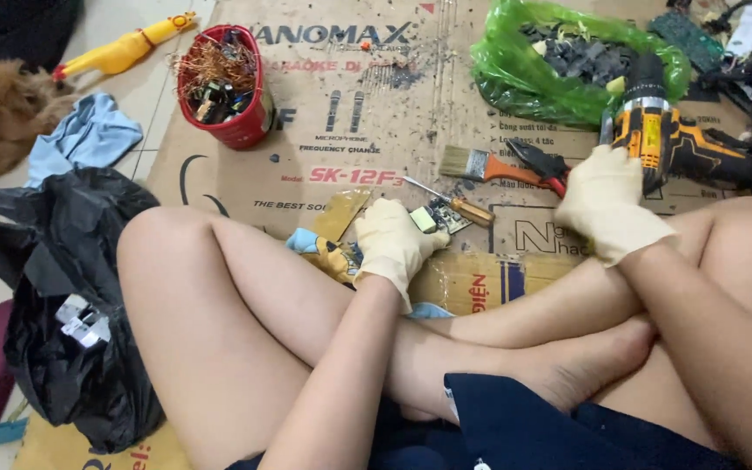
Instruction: The person sits on the floor and uses a knife to scrape and clean a small electronic component. They then use a brush to sweep away debris from the component and the surrounding cardboard surface.
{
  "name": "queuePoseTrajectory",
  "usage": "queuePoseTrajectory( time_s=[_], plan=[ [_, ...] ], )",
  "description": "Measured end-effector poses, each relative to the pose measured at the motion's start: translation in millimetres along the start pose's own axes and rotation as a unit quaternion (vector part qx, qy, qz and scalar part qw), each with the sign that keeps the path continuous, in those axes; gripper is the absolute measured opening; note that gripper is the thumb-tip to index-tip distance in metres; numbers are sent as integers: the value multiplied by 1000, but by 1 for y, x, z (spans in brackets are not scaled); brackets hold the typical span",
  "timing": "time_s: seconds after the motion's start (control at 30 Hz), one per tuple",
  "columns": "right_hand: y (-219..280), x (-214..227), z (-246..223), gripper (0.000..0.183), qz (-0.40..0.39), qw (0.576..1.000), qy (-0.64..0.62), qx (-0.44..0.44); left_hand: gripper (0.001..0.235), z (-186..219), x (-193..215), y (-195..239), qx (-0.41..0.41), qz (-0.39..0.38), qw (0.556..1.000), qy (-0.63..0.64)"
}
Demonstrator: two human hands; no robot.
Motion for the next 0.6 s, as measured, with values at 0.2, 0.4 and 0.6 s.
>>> queuePoseTrajectory(
  time_s=[0.2, 0.4, 0.6],
  plan=[
    [-19, -22, -2, 83, -31, 998, 51, -11, 92, 0, -2, -10, 77, -27, 994, -68],
    [-26, -18, 10, 50, -36, 974, -193, -108, 93, 3, -4, -9, 111, -78, 988, -70],
    [-39, -37, 57, 21, 222, 734, -621, -162, 98, 2, -3, -13, 80, -75, 990, -87]
  ],
)
Point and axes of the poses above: each hand's wrist, its own y-axis away from the middle knuckle, its own x-axis out of the back of the hand, z = x × y, the point moved 3 cm from there along -y, towards the middle knuckle
